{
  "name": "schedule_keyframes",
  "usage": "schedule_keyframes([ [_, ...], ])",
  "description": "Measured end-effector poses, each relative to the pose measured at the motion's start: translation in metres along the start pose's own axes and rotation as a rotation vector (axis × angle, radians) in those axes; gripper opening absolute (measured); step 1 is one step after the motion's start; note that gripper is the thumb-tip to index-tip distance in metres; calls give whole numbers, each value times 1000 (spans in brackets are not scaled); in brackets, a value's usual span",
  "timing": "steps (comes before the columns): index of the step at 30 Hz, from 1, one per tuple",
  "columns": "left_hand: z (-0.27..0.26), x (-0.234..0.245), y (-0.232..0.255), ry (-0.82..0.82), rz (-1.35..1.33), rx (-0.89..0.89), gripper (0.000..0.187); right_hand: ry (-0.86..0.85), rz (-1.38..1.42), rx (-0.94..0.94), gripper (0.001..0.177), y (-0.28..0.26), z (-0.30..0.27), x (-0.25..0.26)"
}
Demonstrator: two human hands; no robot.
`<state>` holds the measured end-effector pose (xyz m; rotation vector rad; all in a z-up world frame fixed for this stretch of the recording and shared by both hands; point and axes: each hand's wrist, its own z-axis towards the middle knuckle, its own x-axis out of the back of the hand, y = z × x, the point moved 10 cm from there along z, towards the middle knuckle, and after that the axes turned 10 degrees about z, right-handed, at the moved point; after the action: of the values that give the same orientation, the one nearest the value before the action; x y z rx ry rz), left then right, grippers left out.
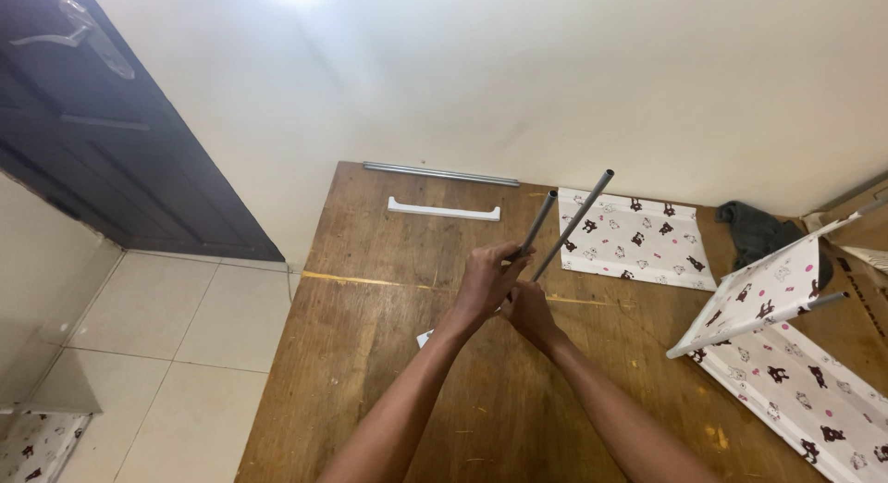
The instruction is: The person assembles a multi-tiered shelving unit by inserting metal rods into white plastic connectors, attaching patterned fabric panels to the frame, and securing vertical supports. The assembly proceeds step-by-step on a wooden table, with components laid out and added in sequence.
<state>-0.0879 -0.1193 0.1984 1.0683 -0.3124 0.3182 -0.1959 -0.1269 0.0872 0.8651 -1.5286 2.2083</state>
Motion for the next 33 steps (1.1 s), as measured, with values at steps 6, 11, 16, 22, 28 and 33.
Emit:
schedule_keyframes([
  [6,-3,-7,5,5,22,-39,14,-32,-47,47,17,-6,3,-3],
  [11,0,-12,-6,30,10,-39,17,-126,-47,-225,23,30,3,-15],
  [16,-41,1,-56,-8,59,48,25,-60,-70,-141,20,37,7,-2],
  [22,-103,10,-146,-94,489,228,28,-51,-80,-258,29,71,26,20],
  [28,-94,2,-187,-91,603,311,21,26,-39,-283,25,93,64,37],
  [33,-66,-8,-203,-145,574,371,19,84,-7,-286,25,106,85,45],
])
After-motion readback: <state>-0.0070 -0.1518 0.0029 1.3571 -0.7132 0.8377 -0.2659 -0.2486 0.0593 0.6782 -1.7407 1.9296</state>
